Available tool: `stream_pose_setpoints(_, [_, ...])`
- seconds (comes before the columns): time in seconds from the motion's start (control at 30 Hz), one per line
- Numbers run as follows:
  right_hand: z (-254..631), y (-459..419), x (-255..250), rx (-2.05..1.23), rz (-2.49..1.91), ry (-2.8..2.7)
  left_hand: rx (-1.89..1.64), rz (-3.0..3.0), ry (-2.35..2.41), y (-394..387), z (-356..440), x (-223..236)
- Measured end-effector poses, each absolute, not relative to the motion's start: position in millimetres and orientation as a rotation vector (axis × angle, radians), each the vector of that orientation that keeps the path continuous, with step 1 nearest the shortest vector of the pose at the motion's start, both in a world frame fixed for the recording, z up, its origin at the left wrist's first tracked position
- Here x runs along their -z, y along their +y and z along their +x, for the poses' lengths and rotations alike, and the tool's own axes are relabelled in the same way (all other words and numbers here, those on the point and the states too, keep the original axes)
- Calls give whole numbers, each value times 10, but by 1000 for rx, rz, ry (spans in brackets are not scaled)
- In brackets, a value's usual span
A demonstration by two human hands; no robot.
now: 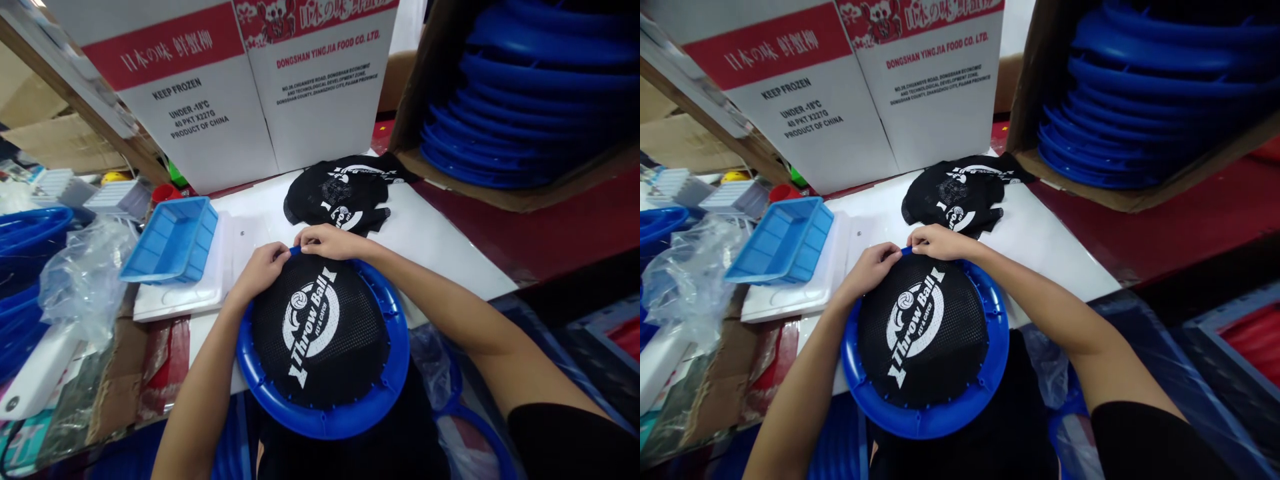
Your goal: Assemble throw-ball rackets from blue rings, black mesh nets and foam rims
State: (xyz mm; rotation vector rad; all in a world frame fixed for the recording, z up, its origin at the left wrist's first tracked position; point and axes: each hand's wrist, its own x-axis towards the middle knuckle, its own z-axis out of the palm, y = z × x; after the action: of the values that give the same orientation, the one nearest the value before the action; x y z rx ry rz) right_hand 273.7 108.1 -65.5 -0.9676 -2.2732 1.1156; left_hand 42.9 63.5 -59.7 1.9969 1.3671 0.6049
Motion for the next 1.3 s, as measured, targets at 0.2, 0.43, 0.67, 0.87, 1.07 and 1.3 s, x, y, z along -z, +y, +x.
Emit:
stream_pose_setpoints(0.2, [2738, 1082, 631, -1079, -954, -2272, -617, 1963, 1358, 676, 426, 617])
stream_pose_setpoints(0.43, [2763, 1103, 614, -1135, -953, -2268, -627, 1968, 1383, 684, 431, 641])
stream_pose_setpoints(0.67, [2746, 1074, 643, -1112, -984, -2242, -637, 2029, 1348, 676, 409, 670])
stream_pose_setpoints(0.87, [2747, 1072, 652, -1088, -981, -2254, -618, 2085, 1342, 676, 394, 656])
stream_pose_setpoints(1.07, [2748, 1086, 678, -1055, -956, -2278, -602, 2122, 1359, 662, 387, 650])
stream_pose_setpoints(1.3, [2722, 1076, 697, -974, -925, -2317, -698, 2289, 1275, 587, 407, 665])
